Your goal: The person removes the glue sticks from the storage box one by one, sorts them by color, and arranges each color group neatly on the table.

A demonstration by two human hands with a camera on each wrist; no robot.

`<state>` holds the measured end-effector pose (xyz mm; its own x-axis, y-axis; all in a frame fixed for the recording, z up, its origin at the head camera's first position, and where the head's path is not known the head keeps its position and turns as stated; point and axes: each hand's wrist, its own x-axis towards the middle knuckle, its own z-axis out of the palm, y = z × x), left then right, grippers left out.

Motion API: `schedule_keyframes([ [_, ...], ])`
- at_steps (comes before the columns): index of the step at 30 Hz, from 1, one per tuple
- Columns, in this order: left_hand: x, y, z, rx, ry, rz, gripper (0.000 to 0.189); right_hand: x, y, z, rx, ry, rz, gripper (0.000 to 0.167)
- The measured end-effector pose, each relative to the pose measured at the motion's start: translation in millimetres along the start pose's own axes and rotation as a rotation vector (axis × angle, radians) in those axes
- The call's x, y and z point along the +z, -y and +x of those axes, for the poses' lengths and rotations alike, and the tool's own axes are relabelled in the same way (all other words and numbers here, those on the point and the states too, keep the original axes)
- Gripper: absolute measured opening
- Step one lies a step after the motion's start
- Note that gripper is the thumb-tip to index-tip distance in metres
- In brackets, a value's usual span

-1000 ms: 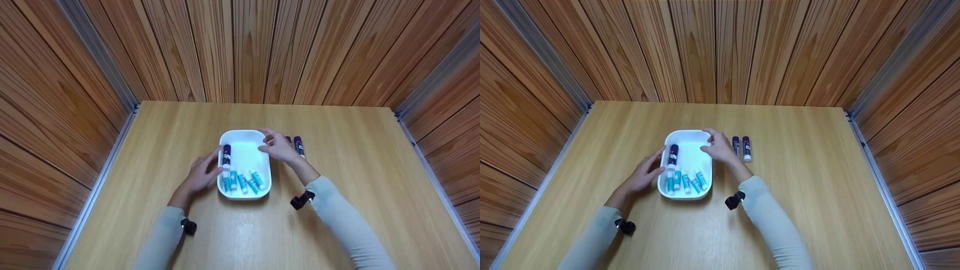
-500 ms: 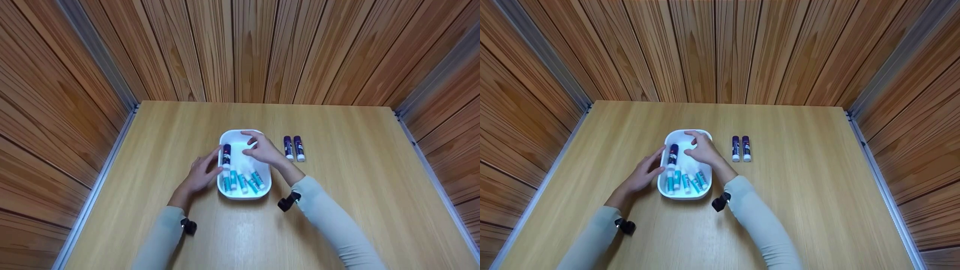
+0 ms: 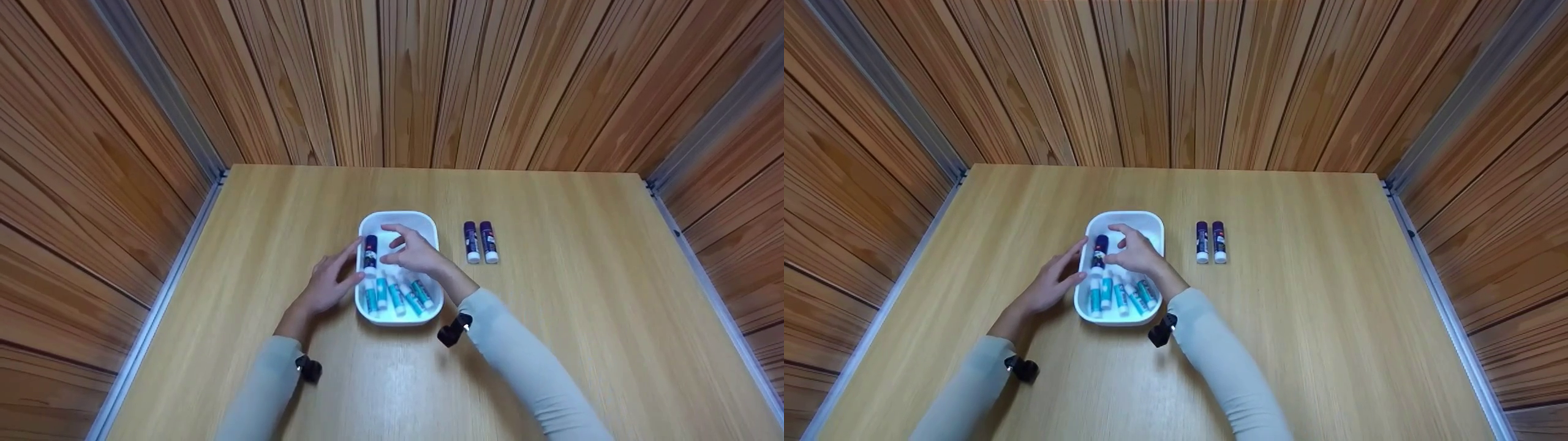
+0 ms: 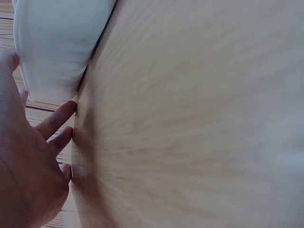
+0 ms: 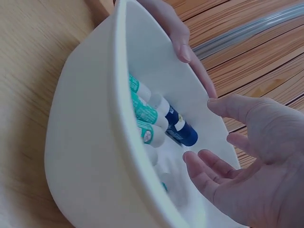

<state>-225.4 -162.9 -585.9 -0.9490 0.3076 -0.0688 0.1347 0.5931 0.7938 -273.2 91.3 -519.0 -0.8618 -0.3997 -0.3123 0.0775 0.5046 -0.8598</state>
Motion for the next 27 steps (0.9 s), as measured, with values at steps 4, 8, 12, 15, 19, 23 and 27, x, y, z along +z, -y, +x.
schedule_keyframes([
  [4, -0.2, -0.8, 0.1, 0.004, 0.002, -0.008, 0.081, 6, -4, 3.5, 0.023, -0.003, 0.028, 0.079],
  [8, -0.4, -0.5, 0.1, 0.016, 0.002, -0.02, 0.081, 13, -6, 8.4, 0.025, 0.002, 0.056, 0.082],
  [12, -0.6, -0.7, 0.1, 0.018, 0.0, -0.023, 0.08, 18, -7, 14.3, 0.035, 0.005, 0.063, 0.083],
  [15, -0.5, -0.6, -0.1, 0.019, 0.002, -0.026, 0.08, 21, -7, 17.6, 0.049, 0.01, 0.062, 0.084],
  [19, -0.5, -0.4, -0.7, 0.021, 0.002, -0.028, 0.08, 24, -7, 19.9, 0.068, 0.023, 0.057, 0.085],
  [23, -0.8, 0.1, -1.1, 0.026, 0.003, -0.034, 0.081, 27, -6, 21.2, 0.076, 0.024, 0.054, 0.085],
  [27, -1.1, 0.6, -1.4, 0.027, 0.005, -0.033, 0.08, 30, -5, 22.6, 0.093, 0.019, 0.059, 0.087],
])
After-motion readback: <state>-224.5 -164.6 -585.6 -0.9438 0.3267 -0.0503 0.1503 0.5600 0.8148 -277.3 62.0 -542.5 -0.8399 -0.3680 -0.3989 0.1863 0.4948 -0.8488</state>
